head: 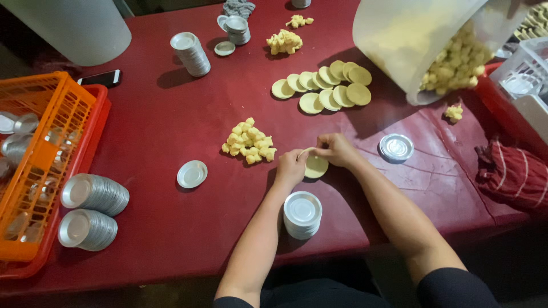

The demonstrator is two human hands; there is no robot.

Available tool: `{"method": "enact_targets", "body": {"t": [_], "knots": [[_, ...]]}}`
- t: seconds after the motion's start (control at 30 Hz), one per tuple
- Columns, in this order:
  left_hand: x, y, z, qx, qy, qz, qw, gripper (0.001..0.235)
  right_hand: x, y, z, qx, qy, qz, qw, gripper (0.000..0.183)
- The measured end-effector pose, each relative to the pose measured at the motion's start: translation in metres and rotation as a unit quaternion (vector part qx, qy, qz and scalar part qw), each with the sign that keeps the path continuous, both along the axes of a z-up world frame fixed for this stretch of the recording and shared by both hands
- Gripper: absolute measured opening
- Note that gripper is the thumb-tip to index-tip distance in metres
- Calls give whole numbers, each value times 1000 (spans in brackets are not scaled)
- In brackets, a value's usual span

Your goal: The person places small yellow dough pieces into shallow white plastic cups and presses them into shape. They repeat this process, stacking the filled cups on the table.

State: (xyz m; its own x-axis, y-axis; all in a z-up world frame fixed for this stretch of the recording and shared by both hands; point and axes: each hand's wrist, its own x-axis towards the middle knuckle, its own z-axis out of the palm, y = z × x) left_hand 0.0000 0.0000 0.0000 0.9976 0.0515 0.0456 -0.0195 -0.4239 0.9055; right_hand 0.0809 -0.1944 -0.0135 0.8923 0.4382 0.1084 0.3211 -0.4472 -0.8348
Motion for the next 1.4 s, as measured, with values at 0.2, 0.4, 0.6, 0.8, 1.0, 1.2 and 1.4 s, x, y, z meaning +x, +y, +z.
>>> {"method": "enact_targets", "body": {"t": [0.2, 0.4, 0.6, 0.8, 1.0, 1.2, 1.4], "knots": [[14, 2, -26, 20, -1, 5, 1000, 23, -7, 1, 16, 19, -2, 16, 1000, 20], [-10, 3, 14, 8, -20, -25, 999, 25, -11, 2, 23, 14, 3, 5, 1000, 20], [1, 4, -11, 34, -18, -35, 999, 22, -3, 1, 9, -19, -5, -13, 1000, 21], [-2, 2, 0, 24, -17, -43, 999, 25, -7, 4, 20, -39, 4, 0, 999, 23], [-2, 4, 3, 20, -24, -50, 998, 27, -6, 5, 23, -51, 21, -6, 998, 23], [3, 4, -11, -42, 5, -52, 998, 22, -9, 4, 16, 24, 57, -20, 998, 23], [10, -9, -26, -295, 90, -111, 945, 24, -74, 30, 88, 255, 168, 101, 947, 76]]}}
